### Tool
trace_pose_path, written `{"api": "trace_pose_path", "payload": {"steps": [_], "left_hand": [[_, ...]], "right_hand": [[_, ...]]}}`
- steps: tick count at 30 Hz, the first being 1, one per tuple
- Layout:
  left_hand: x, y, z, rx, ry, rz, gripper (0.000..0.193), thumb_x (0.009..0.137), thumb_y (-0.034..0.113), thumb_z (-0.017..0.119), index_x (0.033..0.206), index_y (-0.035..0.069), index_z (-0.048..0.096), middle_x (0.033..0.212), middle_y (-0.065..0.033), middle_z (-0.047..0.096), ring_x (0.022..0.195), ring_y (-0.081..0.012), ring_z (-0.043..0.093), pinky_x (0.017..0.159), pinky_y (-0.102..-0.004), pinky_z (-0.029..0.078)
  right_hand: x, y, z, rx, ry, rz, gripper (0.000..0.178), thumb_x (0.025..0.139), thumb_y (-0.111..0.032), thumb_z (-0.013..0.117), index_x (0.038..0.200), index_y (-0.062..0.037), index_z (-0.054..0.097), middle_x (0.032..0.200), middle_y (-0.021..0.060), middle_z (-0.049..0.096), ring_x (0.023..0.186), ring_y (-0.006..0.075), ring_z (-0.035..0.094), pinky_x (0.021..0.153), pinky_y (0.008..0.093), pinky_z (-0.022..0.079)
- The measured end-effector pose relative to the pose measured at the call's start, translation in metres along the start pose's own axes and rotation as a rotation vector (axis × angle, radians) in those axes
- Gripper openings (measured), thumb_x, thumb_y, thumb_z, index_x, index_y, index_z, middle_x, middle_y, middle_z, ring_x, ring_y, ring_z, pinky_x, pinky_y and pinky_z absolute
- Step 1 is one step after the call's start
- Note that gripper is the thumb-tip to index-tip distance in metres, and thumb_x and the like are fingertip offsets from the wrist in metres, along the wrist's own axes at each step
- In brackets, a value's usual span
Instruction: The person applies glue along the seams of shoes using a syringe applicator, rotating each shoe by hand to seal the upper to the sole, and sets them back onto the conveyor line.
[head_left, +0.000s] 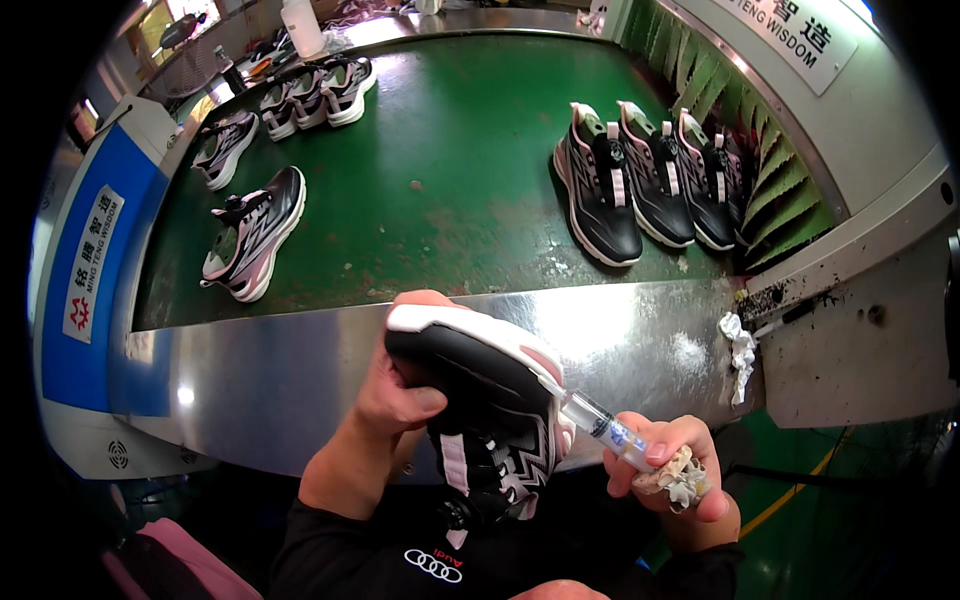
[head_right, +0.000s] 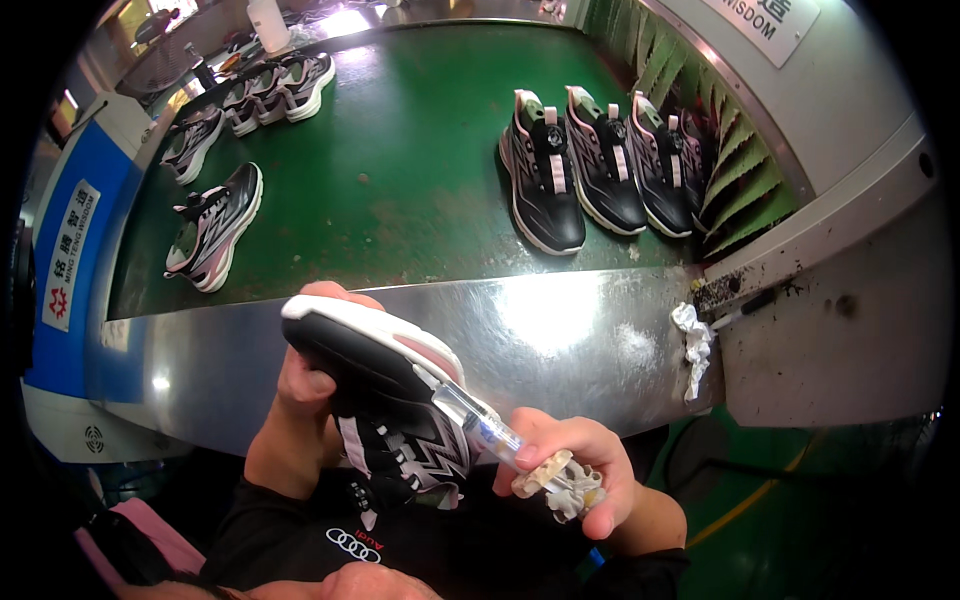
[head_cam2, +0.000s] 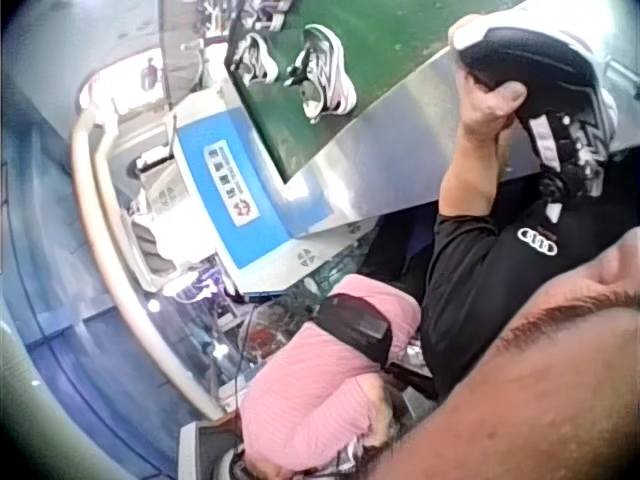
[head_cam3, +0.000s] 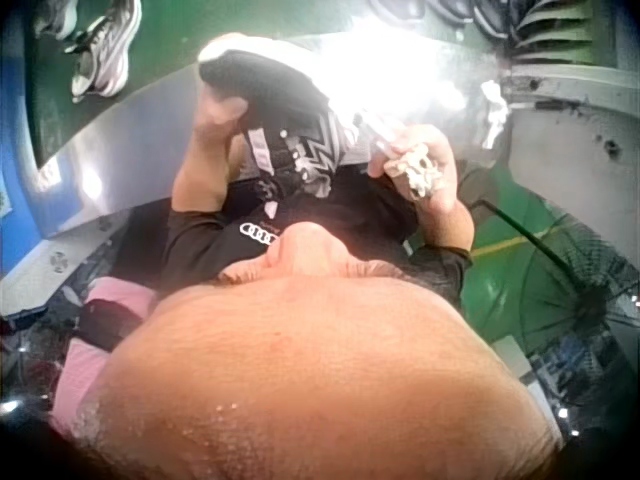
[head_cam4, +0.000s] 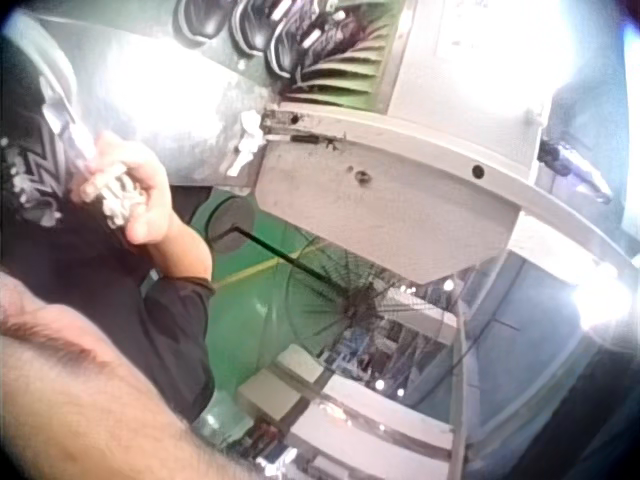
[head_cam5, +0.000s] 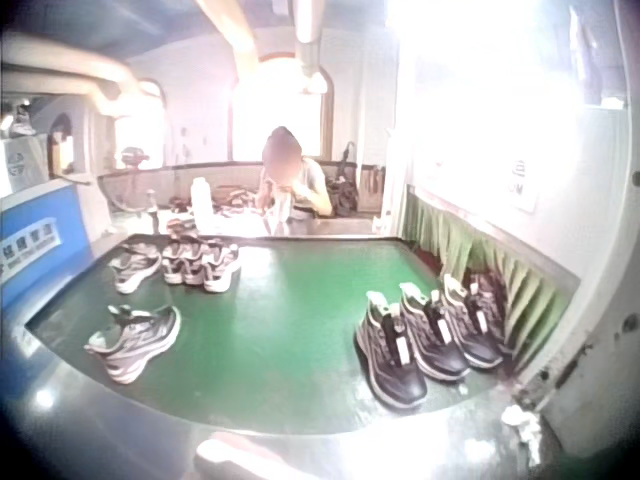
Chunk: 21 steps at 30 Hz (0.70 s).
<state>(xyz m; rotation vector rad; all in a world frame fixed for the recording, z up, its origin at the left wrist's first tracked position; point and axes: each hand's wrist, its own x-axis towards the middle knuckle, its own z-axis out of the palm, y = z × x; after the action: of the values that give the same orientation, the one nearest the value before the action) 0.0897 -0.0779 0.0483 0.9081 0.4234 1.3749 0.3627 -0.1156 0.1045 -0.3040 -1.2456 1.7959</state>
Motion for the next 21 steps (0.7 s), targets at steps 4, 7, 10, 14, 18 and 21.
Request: {"api": "trace_pose_path", "payload": {"steps": [4,7,10,14,18,21], "left_hand": [[-0.001,0.003,0.0,-0.097,0.063,-0.051,0.081,0.059,0.014,0.075,0.129,0.003,0.036,0.117,-0.0142,0.055,0.11,-0.026,0.057,0.096,-0.0371,0.046],[0.002,0.008,0.009,-0.112,0.136,-0.097,0.08,0.062,0.02,0.075,0.13,0.001,0.038,0.12,-0.0185,0.055,0.11,-0.0314,0.058,0.095,-0.0421,0.048],[0.012,0.012,0.025,-0.133,0.154,-0.16,0.074,0.063,0.026,0.074,0.124,-0.003,0.045,0.113,-0.0203,0.059,0.104,-0.0328,0.061,0.094,-0.0426,0.049],[0.018,0.003,0.023,-0.295,0.155,-0.22,0.07,0.066,0.033,0.071,0.121,-0.005,0.049,0.11,-0.0215,0.06,0.102,-0.0346,0.062,0.092,-0.044,0.05],[0.017,-0.008,0.014,-0.379,0.18,-0.097,0.069,0.071,0.032,0.069,0.127,-0.002,0.046,0.12,-0.0199,0.057,0.109,-0.0329,0.058,0.095,-0.0445,0.049],[0.02,-0.002,0.0,-0.31,0.17,-0.134,0.065,0.073,0.031,0.068,0.129,0.005,0.047,0.124,-0.0146,0.055,0.114,-0.0279,0.055,0.1,-0.0438,0.045]], "right_hand": [[-0.009,0.01,-0.005,0.056,0.038,-0.003,0.063,0.075,-0.056,0.071,0.11,-0.0059,0.056,0.084,0.0182,0.06,0.078,0.024,0.052,0.066,0.031,0.039],[-0.019,0.016,-0.01,0.126,0.056,0.047,0.065,0.071,-0.052,0.077,0.112,-0.0053,0.058,0.091,0.0173,0.058,0.08,0.0257,0.055,0.067,0.03,0.04],[-0.021,0.021,-0.016,0.097,0.054,0.053,0.066,0.071,-0.051,0.077,0.113,-0.0048,0.058,0.092,0.0164,0.057,0.082,0.0259,0.057,0.069,0.0303,0.043],[-0.025,0.031,-0.026,0.102,0.007,0.066,0.067,0.073,-0.045,0.077,0.118,-0.0004,0.055,0.097,0.0158,0.058,0.088,0.0236,0.055,0.076,0.0303,0.042],[-0.038,0.036,-0.025,0.118,-0.002,0.095,0.067,0.076,-0.04,0.077,0.122,0.0027,0.054,0.102,0.0142,0.061,0.089,0.0186,0.05,0.078,0.0281,0.038],[-0.041,0.04,-0.028,0.07,-0.024,0.078,0.065,0.076,-0.039,0.077,0.121,0.0019,0.055,0.102,0.0116,0.063,0.087,0.0173,0.048,0.076,0.0275,0.037]]}}
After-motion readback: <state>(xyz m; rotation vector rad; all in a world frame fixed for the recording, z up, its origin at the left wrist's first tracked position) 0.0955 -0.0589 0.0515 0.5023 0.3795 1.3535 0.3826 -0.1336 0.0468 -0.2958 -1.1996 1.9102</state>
